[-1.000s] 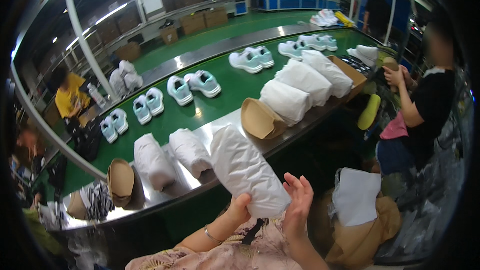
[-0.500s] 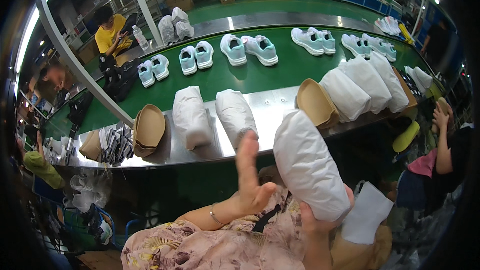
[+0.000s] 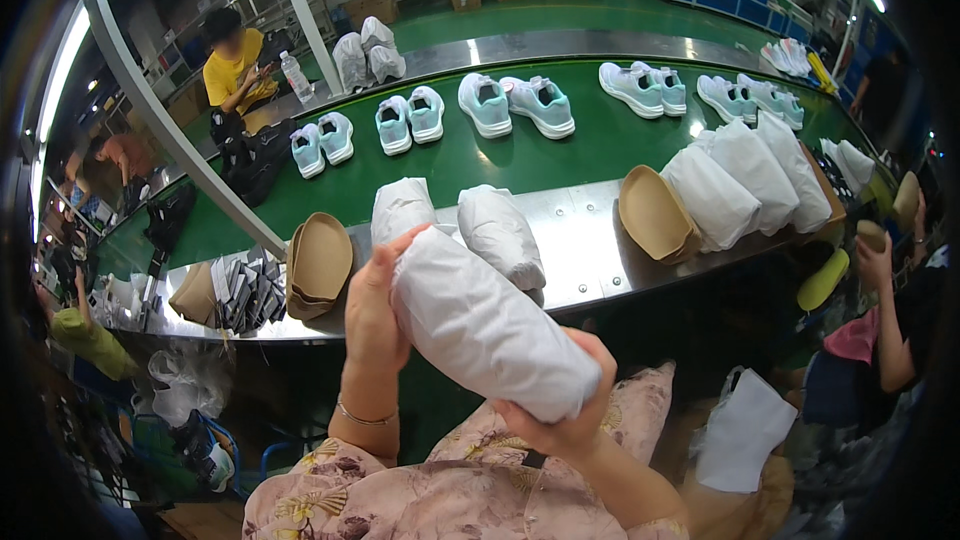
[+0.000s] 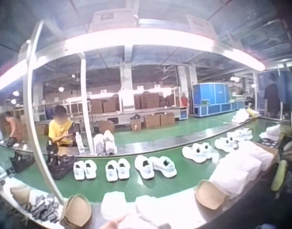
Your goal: The person wraps individual shoe components in white tissue paper and places them into stacks on a workstation table.
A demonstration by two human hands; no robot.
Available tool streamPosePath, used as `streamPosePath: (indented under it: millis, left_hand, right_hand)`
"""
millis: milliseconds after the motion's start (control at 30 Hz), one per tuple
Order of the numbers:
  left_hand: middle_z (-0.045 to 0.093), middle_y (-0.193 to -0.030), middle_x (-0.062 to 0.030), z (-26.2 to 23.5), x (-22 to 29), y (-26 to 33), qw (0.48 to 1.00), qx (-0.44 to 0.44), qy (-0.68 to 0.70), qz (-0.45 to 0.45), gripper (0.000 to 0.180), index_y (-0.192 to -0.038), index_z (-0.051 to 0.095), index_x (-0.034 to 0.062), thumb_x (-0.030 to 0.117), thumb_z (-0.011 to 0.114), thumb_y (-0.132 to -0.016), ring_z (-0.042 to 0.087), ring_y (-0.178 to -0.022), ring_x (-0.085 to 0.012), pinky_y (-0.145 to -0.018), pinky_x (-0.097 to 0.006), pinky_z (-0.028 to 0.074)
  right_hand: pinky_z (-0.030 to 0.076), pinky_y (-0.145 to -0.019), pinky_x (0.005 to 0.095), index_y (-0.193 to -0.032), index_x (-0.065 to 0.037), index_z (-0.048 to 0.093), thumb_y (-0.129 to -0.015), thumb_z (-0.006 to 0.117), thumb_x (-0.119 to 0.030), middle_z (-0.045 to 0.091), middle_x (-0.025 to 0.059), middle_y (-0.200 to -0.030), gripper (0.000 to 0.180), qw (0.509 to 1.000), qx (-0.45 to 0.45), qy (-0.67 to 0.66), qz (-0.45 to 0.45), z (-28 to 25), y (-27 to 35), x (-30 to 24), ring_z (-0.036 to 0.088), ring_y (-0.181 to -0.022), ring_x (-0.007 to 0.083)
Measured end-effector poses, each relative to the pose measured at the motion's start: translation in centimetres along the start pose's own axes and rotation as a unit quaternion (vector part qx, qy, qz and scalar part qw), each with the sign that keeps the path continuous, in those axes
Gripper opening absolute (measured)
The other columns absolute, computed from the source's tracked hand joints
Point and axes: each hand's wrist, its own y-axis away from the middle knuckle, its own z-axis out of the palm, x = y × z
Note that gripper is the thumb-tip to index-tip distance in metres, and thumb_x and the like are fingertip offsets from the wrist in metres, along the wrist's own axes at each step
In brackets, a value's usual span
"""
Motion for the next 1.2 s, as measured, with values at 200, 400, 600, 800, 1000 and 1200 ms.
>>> streamPosePath:
  millis: [200, 400, 600, 800, 1000, 1200]
  left_hand:
    - [0.058, -0.102, -0.0079, -8.4, -0.4, -2.1, 0.923, 0.173, -0.305, 0.158, 0.062, -0.125, 0.047, -0.0067, 0.047, 0.035, -0.096, 0.054, -0.092, -0.0146, -0.084, -0.026, 0.040]
    - [0.050, -0.124, -0.0147, -14.8, -5.8, -9.3, 0.936, 0.157, -0.296, 0.109, 0.064, -0.127, 0.045, -0.0047, 0.049, 0.038, -0.094, 0.046, -0.115, -0.0209, -0.099, -0.030, 0.032]
    - [0.047, -0.131, -0.0148, -16.9, -7.4, -13.6, 0.976, 0.075, -0.193, -0.063, 0.080, -0.129, 0.046, -0.0020, 0.065, 0.035, -0.086, 0.042, -0.122, -0.0227, -0.102, -0.031, 0.030]
    - [0.050, -0.128, -0.0124, -19.7, -10.2, -14.1, 0.982, 0.002, -0.088, -0.164, 0.101, -0.135, 0.038, 0.0012, 0.081, 0.024, -0.076, 0.045, -0.118, -0.0202, -0.096, -0.029, 0.033]
    - [0.039, -0.137, -0.0128, -18.3, -12.3, -14.2, 0.991, 0.058, -0.033, -0.113, 0.093, -0.140, 0.026, 0.0056, 0.076, 0.027, -0.080, 0.038, -0.125, -0.0236, -0.105, -0.035, 0.028]
    - [0.044, -0.131, -0.0169, -16.0, -10.7, -12.0, 0.991, 0.072, -0.014, -0.113, 0.092, -0.135, 0.034, -0.0014, 0.074, 0.028, -0.082, 0.044, -0.118, -0.0241, -0.099, -0.033, 0.034]
  right_hand:
    - [0.040, -0.090, 0.0309, -0.121, 0.002, 0.035, -0.065, 0.075, -0.005, 0.048, 0.0123, -0.112, 0.068, 0.941, 0.153, -0.212, 0.216, 0.5, -4.0, 1.7, 0.049, -0.101, 0.0185]
    - [0.037, -0.091, 0.0301, -0.121, 0.000, 0.036, -0.068, 0.075, -0.007, 0.047, 0.0093, -0.110, 0.067, 0.945, 0.108, -0.207, 0.228, 6.9, -5.2, 2.0, 0.048, -0.101, 0.0180]
    - [0.037, -0.091, 0.0320, -0.126, 0.003, 0.028, -0.068, 0.078, -0.017, 0.044, 0.0144, -0.114, 0.079, 0.960, 0.085, -0.153, 0.219, 13.1, -3.8, 5.0, 0.045, -0.103, 0.0214]
    - [0.040, -0.088, 0.0401, -0.126, 0.004, 0.026, -0.068, 0.078, -0.026, 0.047, 0.0249, -0.111, 0.084, 0.984, 0.065, 0.031, 0.162, 17.0, -3.7, 7.6, 0.051, -0.101, 0.0357]
    - [0.039, -0.089, 0.0427, -0.126, 0.006, 0.024, -0.067, 0.078, -0.027, 0.045, 0.0280, -0.113, 0.085, 0.985, 0.052, 0.092, 0.135, 18.2, -5.1, 8.0, 0.049, -0.102, 0.0415]
    - [0.038, -0.091, 0.0439, -0.126, 0.007, 0.023, -0.067, 0.077, -0.029, 0.044, 0.0290, -0.113, 0.087, 0.979, 0.048, 0.147, 0.132, 17.9, -4.1, 10.2, 0.047, -0.105, 0.0437]
